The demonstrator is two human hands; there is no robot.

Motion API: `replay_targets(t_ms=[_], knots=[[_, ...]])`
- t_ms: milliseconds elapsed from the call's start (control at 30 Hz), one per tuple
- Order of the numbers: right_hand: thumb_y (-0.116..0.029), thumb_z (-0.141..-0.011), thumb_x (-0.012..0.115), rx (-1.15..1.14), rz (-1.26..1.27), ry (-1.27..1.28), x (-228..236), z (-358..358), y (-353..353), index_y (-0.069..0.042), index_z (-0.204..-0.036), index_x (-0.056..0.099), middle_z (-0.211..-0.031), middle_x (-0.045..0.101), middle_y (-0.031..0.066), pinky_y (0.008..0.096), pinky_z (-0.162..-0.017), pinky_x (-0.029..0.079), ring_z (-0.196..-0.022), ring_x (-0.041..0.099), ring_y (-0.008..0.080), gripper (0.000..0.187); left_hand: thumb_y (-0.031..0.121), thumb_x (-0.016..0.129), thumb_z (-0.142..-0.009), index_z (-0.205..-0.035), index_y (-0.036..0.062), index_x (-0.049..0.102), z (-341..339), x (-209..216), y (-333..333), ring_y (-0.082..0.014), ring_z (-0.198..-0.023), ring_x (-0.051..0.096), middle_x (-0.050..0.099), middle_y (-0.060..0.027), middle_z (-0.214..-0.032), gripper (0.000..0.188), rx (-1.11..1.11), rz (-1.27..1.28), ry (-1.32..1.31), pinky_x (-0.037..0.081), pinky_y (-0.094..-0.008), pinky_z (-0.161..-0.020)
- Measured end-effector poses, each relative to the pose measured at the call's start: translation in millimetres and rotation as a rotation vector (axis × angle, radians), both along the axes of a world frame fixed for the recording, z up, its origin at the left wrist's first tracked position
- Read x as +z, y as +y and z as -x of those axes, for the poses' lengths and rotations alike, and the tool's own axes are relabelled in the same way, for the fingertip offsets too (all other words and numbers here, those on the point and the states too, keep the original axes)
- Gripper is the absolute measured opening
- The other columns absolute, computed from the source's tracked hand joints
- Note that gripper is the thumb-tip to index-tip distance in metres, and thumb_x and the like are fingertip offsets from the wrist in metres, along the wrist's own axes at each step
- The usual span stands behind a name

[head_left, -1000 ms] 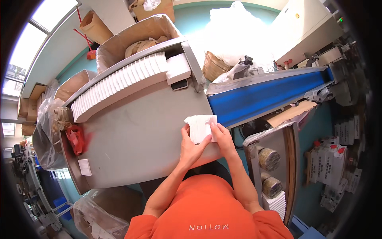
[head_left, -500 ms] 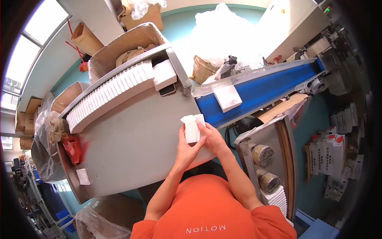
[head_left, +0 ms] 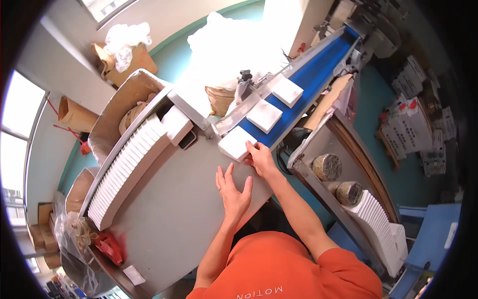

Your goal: Organizing and packing folded paper napkins from a production line.

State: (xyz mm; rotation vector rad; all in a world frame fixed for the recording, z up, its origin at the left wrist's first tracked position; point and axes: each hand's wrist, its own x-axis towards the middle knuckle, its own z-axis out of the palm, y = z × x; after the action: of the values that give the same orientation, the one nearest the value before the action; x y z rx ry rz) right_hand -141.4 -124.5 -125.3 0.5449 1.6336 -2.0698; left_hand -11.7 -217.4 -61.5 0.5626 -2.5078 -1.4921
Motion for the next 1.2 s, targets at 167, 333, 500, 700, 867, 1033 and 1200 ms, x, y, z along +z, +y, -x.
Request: replay_targets(t_ms=[167,333,500,700,867,1033,1200], knots=[[-0.029,-0.095,0.068,-0.087,-0.036,0.353,7,-66,43,-0.002,-0.101,0.063,-0.088,0.067,0.0031,0.0279,-0.072,0.051,-0.079,0.061,0.0128,0.027,0.017,0.068,-0.092,-0.126,-0.0027,0.056,15,33,44,-0.0374,-0.133,0.045,0.052,-0.0217,-0.137,0.041,-0.204,-0.045,0.192,0.035,-0.0448,-0.110],[-0.021,-0.094,0.065,0.392,-0.232,0.210,54,-191,135,-0.002,-0.100,0.064,-0.090,0.070,0.0092,0.0326,-0.073,0.053,-0.073,0.066,0.0171,0.021,0.013,0.068,-0.092,-0.143,0.0022,0.042,32,64,141,-0.0354,-0.123,0.053,0.049,-0.0224,-0.139,0.059,-0.764,-0.112,0.146,0.050,-0.0410,-0.094],[-0.015,-0.099,0.063,-0.244,-0.237,0.298,113,-284,323,-0.002,-0.114,0.063,-0.097,0.068,0.0052,0.0260,-0.066,0.056,-0.085,0.066,0.0105,0.020,0.050,0.066,-0.090,-0.147,0.0002,0.039,99,27,224,-0.0492,-0.118,0.055,0.057,-0.0348,-0.126,0.081,-0.740,0.471,0.012,0.043,-0.0491,-0.102],[-0.023,-0.095,0.061,-0.607,-2.018,-0.039,115,-412,567,-0.009,-0.103,0.061,-0.126,0.051,0.0148,0.0558,-0.082,0.046,-0.115,0.050,0.0392,0.016,0.060,0.063,-0.088,-0.121,0.0012,0.058,121,28,332,-0.0469,-0.102,0.065,0.069,-0.0290,-0.107,0.068,-0.903,0.442,0.026,0.051,-0.0493,-0.089],[-0.019,-0.094,0.059,-0.390,-1.839,-0.003,107,-405,639,-0.019,-0.102,0.065,-0.156,0.033,0.0123,0.0694,-0.103,0.026,-0.145,0.025,0.0410,0.010,0.064,0.063,-0.084,-0.121,-0.0014,0.058,97,34,452,-0.0442,-0.105,0.066,0.070,-0.0283,-0.102,0.075,-1.129,0.675,-0.092,0.052,-0.0469,-0.090],[-0.013,-0.089,0.063,-0.206,-1.694,0.141,114,-362,685,-0.022,-0.111,0.070,-0.161,0.026,0.0119,0.0662,-0.108,0.020,-0.149,0.019,0.0379,0.025,0.046,0.068,-0.090,-0.117,-0.0077,0.060,33,46,547,-0.0211,-0.073,0.074,0.071,-0.0222,-0.091,0.061,-1.413,0.245,-0.238,0.058,-0.0338,-0.072],[-0.005,-0.081,0.065,-0.108,-1.540,0.067,136,-329,689,-0.018,-0.116,0.069,-0.161,0.026,0.0134,0.0591,-0.112,0.020,-0.150,0.019,0.0354,0.038,0.028,0.067,-0.095,-0.122,-0.0008,0.061,-5,69,550,-0.0205,-0.093,0.071,0.071,-0.0160,-0.100,0.039,-1.654,-0.151,0.040,0.056,-0.0328,-0.079]])
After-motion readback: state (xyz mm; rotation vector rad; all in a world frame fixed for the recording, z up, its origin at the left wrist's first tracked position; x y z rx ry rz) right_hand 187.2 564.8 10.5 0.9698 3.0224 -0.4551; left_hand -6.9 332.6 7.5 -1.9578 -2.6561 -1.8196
